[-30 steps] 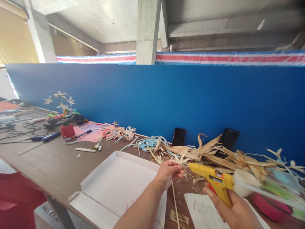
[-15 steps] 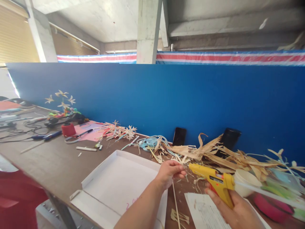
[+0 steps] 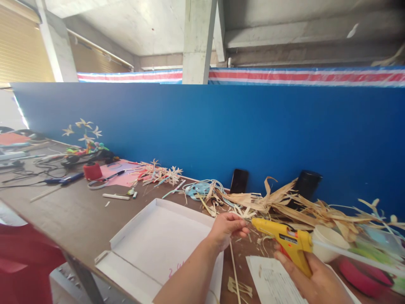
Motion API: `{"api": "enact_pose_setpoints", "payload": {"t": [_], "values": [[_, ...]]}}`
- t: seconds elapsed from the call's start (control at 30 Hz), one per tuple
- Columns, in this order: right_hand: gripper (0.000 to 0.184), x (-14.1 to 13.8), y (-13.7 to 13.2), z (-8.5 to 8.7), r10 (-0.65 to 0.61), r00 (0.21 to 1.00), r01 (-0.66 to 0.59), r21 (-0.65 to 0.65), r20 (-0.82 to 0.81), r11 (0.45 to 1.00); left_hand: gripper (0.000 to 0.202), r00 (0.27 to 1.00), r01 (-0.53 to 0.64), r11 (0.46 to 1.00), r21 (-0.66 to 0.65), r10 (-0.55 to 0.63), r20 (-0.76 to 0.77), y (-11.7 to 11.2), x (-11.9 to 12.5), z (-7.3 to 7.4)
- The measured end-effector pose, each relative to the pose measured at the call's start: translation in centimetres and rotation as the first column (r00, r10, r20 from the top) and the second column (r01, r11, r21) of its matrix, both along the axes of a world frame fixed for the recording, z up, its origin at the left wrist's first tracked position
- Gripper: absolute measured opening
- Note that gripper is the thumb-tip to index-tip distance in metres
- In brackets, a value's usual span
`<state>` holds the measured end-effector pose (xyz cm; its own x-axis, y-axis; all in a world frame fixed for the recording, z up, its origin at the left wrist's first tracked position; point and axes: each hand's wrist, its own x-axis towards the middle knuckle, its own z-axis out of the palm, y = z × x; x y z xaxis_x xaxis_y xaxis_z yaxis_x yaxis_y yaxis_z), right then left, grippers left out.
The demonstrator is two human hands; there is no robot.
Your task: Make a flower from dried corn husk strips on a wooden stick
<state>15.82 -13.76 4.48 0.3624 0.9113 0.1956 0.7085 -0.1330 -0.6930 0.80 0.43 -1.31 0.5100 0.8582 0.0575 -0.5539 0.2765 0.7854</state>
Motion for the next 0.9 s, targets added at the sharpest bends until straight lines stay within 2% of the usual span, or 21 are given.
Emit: {"api": "enact_pose_setpoints", "payload": {"t": [0.6, 0.9], "values": [[0.045, -0.24, -0.01, 0.14, -0.032, 0.999, 0.032, 0.001, -0.035, 1.000, 0.031, 0.999, 0.000, 1.000, 0.010, 0.000, 0.038, -0.03, 0.00, 0.02], [0.046, -0.06, -0.04, -0.46, -0.028, 0.998, 0.029, 0.012, -0.053, 1.000, 0.031, 0.999, 0.003, 1.000, 0.001, -0.003, 0.041, -0.15, -0.11, 0.32]]}}
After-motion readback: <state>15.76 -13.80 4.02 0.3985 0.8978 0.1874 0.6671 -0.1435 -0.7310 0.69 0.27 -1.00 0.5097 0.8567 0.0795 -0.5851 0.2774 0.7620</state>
